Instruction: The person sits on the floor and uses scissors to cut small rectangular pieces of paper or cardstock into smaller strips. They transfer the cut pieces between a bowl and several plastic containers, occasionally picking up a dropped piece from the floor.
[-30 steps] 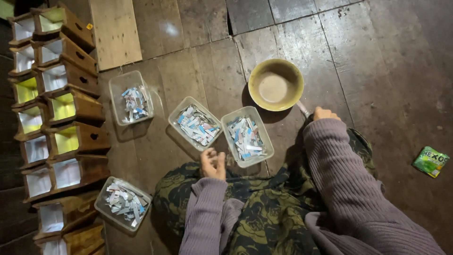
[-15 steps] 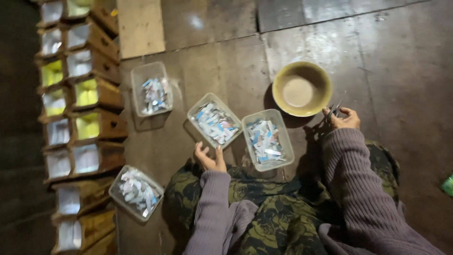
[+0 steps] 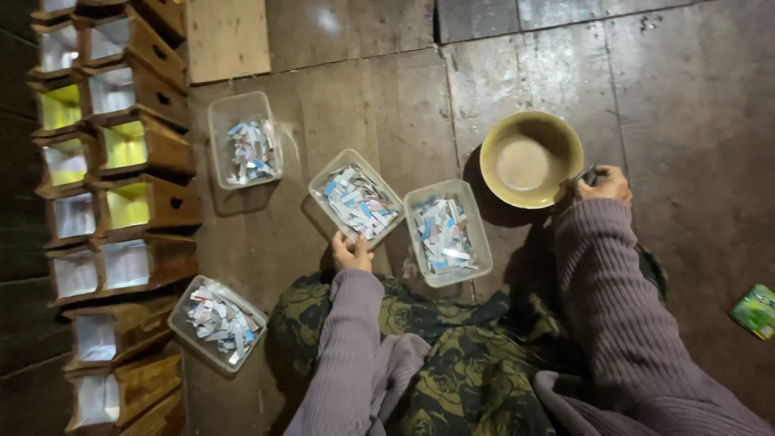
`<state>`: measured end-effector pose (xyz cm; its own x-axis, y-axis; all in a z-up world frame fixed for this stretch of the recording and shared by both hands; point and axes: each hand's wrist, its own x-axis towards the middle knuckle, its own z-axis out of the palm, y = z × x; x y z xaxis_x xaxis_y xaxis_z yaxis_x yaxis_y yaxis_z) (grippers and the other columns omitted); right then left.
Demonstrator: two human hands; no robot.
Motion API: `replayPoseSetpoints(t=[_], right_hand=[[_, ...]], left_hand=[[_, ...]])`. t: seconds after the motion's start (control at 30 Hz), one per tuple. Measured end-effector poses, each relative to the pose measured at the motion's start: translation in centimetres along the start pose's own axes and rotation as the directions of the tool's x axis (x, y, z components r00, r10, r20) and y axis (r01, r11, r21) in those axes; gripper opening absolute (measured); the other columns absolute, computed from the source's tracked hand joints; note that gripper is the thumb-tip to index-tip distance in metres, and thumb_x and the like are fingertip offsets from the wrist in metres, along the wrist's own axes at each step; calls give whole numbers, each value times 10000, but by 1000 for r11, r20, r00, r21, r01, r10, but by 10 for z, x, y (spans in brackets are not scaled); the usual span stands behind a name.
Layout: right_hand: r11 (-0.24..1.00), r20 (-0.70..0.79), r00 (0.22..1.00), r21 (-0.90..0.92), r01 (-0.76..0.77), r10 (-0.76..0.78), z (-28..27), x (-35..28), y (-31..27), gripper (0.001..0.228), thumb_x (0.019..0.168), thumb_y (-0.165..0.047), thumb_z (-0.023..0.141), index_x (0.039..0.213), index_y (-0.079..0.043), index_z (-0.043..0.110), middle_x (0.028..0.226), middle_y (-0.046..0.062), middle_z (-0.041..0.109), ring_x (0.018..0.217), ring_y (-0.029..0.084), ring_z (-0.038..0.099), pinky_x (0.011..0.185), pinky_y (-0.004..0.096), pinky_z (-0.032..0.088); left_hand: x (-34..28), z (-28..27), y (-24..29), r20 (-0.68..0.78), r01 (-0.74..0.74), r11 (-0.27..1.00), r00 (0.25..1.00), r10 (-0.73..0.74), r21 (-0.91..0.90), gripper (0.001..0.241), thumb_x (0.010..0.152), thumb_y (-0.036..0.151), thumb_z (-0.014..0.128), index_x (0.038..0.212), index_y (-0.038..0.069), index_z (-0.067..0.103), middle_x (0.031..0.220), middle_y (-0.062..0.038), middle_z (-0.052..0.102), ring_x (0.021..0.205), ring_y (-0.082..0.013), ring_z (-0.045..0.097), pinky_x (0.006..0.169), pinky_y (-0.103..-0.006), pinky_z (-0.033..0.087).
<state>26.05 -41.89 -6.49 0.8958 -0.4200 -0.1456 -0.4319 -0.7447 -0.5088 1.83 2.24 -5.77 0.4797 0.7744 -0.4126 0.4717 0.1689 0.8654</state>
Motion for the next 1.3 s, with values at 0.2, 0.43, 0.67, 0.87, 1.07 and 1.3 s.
replayPoseSetpoints(t=[0.2, 0.43, 0.67, 0.87, 1.07, 1.3], right_hand=[[968, -20, 974, 106, 229, -228, -55, -130, -51, 423, 840, -295, 928, 1154, -121, 705, 918, 185, 748, 926, 390, 728, 756, 518, 558], [984, 433, 886, 138, 117, -166, -1, -213, -59, 475, 684, -318, 879, 1128, -272, 715, 842, 103, 780, 977, 352, 741, 867, 487, 549], [998, 409, 911, 39, 46, -58, 21, -199, -28, 469, 640, -433, 918, 1061, -378, 718, 769, -23, 765, 897, 221, 753, 862, 412, 566], [989, 344, 936, 143, 25, -74, 5, -214, -38, 428, 723, -352, 865, 1118, -265, 724, 783, 67, 759, 859, 290, 748, 821, 450, 560], [994, 208, 977, 104, 16, -38, -9, -198, -35, 480, 728, -455, 873, 1146, -288, 707, 797, 60, 752, 840, 262, 751, 804, 433, 566], [988, 274, 962, 144, -49, 8, -19, -196, -34, 488, 774, -353, 847, 1222, -247, 683, 910, 107, 774, 929, 299, 752, 817, 431, 567]], left_hand=[[-4, 6, 3, -31, 74, 992, 997, -77, -105, 561, 945, 47, 634, 1472, 101, 448, 1288, -313, 492, 945, -503, 685, 702, -443, 678], [-26, -4, 28, -9, 121, 992, 993, -121, -27, 485, 943, -15, 613, 1411, 96, 549, 1299, -336, 510, 1045, -529, 651, 739, -468, 674], [-35, -8, 46, 10, 173, 967, 984, -178, 188, 445, 931, -19, 617, 1341, 152, 629, 1242, -265, 649, 1017, -428, 707, 689, -384, 684], [-15, -2, 1, 77, 130, 871, 979, -188, 474, 511, 991, 77, 554, 1466, 259, 510, 1496, -70, 560, 1386, -305, 511, 1149, -445, 441], [-25, -10, 7, 110, 28, 780, 986, -124, 625, 523, 950, 102, 581, 1424, 311, 513, 1422, -28, 610, 1320, -305, 542, 1138, -412, 443], [-20, -15, -6, 173, -4, 740, 973, -151, 673, 516, 895, 55, 574, 1357, 283, 566, 1389, -66, 640, 1314, -312, 577, 1121, -446, 474]])
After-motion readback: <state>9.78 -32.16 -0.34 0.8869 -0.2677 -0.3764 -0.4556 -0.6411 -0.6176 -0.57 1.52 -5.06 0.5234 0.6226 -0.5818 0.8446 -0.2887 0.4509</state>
